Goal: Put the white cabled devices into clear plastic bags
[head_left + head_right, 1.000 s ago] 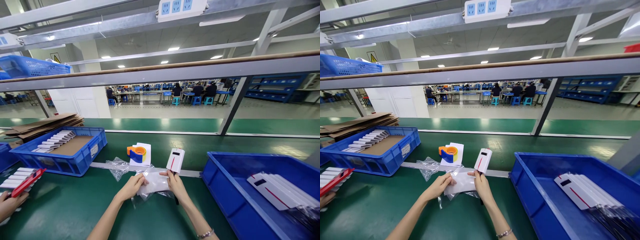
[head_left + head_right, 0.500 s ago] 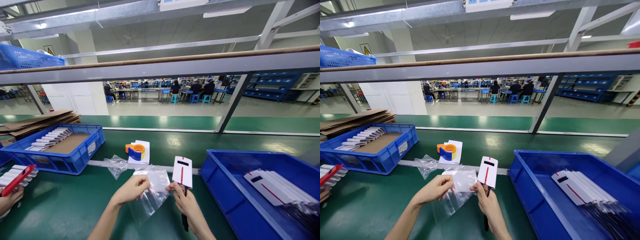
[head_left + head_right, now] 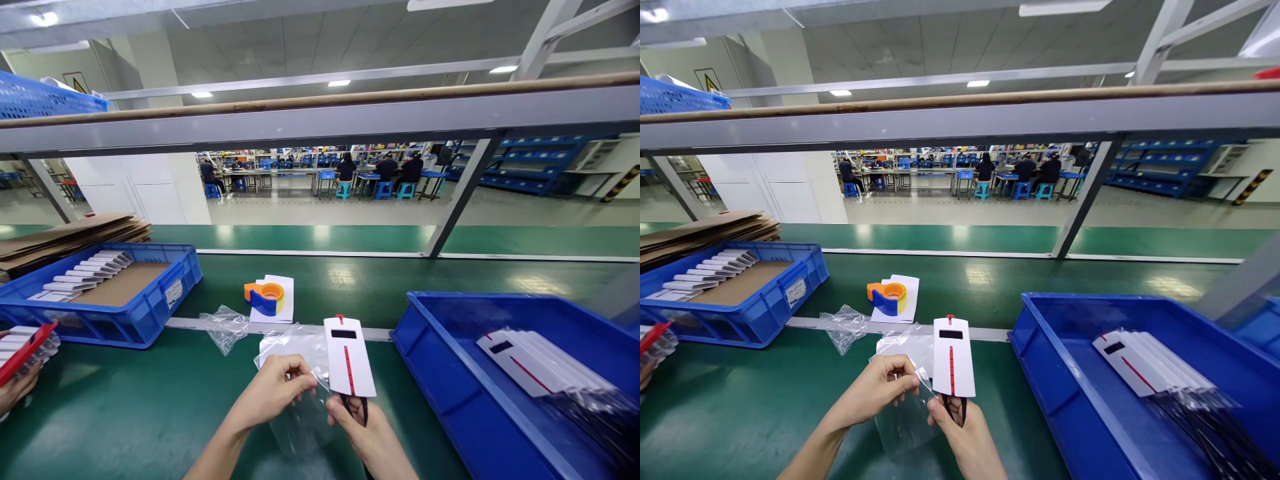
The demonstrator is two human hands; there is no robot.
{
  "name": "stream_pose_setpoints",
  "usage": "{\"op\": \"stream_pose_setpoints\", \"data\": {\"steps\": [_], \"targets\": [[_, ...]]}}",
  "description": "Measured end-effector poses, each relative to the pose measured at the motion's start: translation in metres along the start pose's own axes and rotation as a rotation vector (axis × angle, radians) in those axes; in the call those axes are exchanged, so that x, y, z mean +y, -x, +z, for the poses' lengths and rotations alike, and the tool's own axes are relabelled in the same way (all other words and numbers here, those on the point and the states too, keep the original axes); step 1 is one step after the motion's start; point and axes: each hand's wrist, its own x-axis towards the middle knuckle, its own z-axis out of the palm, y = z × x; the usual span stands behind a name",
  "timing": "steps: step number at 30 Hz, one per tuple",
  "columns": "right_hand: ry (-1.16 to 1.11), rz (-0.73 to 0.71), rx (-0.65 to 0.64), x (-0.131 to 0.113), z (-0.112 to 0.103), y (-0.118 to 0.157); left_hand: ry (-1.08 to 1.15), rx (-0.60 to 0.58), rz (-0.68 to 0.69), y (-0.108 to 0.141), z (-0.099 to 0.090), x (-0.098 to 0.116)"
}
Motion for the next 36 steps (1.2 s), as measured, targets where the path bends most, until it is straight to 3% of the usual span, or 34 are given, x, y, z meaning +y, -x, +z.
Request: {"op": "stream_pose_setpoints", "data": {"steps": [8,11,15,17,24,31,36], "targets": [[-0.131,0.014,0.028,-0.007,0.003,0.003,0.023,-0.048,-0.015,0.001,-0.002,0.000],[-0.060,-0.012,0.022,-0.005,0.002,0.002,-0.048,-0.026,-0.020,0.003,-0.002,0.003],[-0.006,-0.080,0.093,0.006,-0.004,-0.005,-0.315,0.288,0.116,0.007,0.009,0.004],[-0.006,-0.090,0.111,0.016,-0.006,-0.010,-0.400,0.368,0.190,0.008,0.018,0.004],[0.015,-0.094,0.031,0.037,-0.004,-0.012,-0.269,0.200,0.125,0.007,0.037,0.000],[-0.014,-0.022,-0.108,0.006,-0.011,-0.006,-0.220,0.061,0.123,0.012,0.024,0.009],[-0.034,0.011,-0.035,0.019,-0.021,-0.019,-0.332,0.049,0.125,0.020,0.011,0.018]]}}
